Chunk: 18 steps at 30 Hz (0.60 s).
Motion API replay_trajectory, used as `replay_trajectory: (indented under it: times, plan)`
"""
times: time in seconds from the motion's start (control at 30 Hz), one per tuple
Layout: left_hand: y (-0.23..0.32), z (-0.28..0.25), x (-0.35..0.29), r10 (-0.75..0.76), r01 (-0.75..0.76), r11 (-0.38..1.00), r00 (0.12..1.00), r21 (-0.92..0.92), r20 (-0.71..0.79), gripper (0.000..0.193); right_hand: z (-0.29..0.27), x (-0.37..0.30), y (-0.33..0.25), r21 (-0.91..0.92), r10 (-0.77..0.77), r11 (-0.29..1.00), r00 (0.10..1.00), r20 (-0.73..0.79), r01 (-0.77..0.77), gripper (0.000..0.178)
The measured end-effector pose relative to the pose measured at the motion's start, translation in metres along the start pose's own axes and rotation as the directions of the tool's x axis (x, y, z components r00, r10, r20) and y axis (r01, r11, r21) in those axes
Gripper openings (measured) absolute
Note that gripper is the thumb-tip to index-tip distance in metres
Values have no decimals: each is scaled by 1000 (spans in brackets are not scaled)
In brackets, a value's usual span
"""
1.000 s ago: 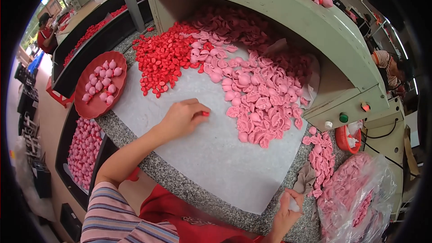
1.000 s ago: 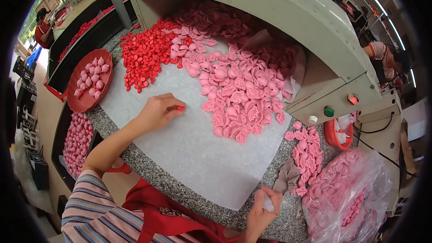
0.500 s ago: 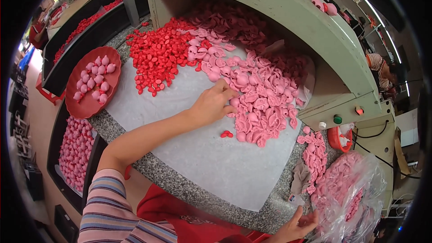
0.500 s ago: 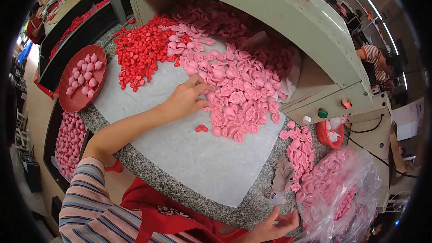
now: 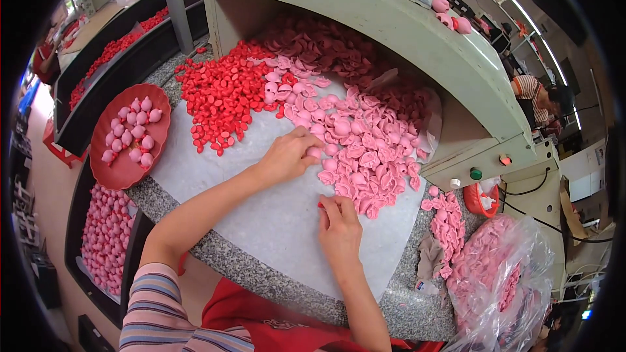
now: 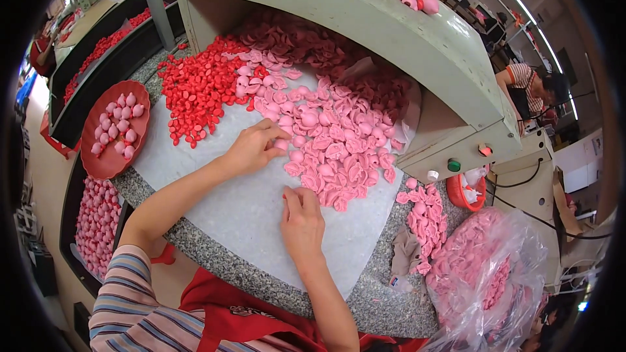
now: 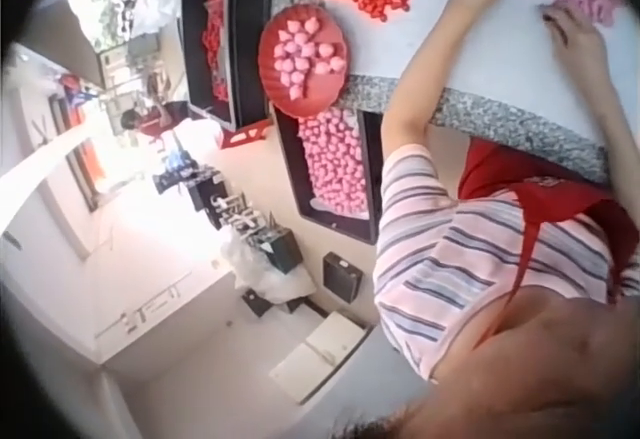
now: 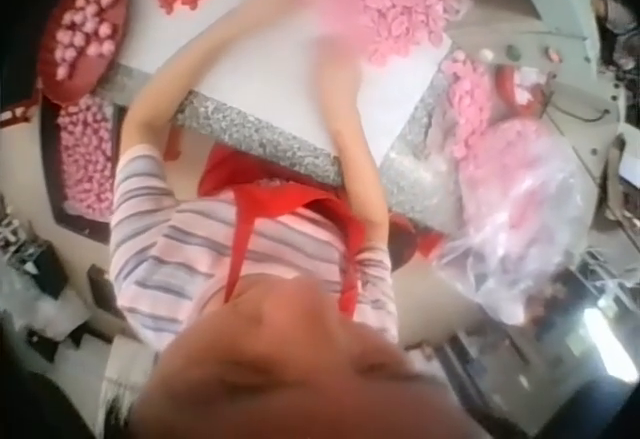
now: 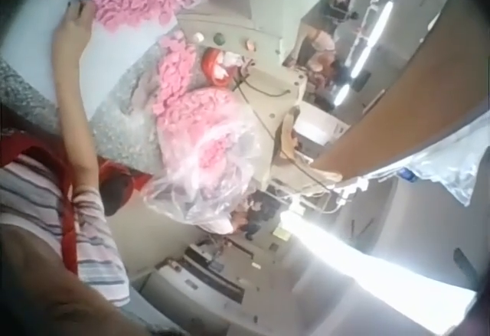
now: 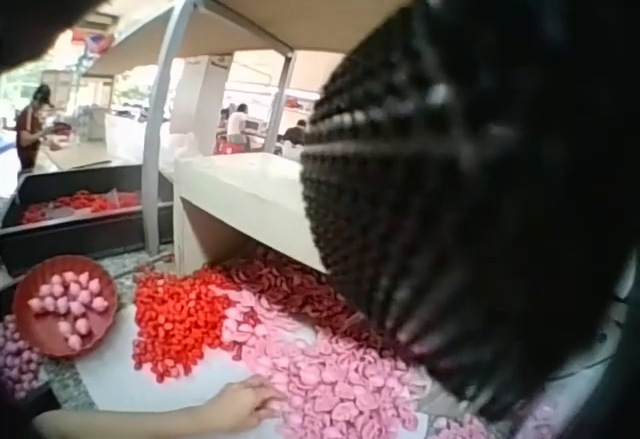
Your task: Assembling pink plastic toy components at a factory workbench using a handheld glue dispenser.
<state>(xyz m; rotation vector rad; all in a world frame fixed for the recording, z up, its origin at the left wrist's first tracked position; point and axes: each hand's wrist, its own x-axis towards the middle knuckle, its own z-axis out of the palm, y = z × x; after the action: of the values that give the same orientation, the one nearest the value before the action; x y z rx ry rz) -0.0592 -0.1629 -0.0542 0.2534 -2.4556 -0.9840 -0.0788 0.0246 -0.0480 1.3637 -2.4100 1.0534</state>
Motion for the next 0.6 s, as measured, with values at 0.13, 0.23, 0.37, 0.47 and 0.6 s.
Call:
replay_trajectory:
  times: [0.13, 0.23, 0.37, 0.47, 0.6]
  plan:
    - [19, -15, -14, -278, 447, 556, 894, -700, 351, 41, -7, -3, 11, 110, 120, 987, 993, 9, -120, 12]
    - [49, -19, -43, -225, 439, -328, 824, -836, 520, 44, -29, -7, 7, 576, 492, 658, 856, 159, -485, 15]
    - [73, -5, -73, -196, 424, -468, 806, -776, 559, 45, -65, -10, -16, 802, 533, 354, 809, 250, -481, 18]
    - [93, 2, -84, -208, 416, -429, 819, -802, 535, 42, -76, -17, -21, 766, 475, 536, 877, 75, -356, 23]
    - [112, 6, -89, -223, 458, -432, 780, -777, 584, 38, -88, -14, -23, 358, 22, 934, 993, -117, 21, 29]
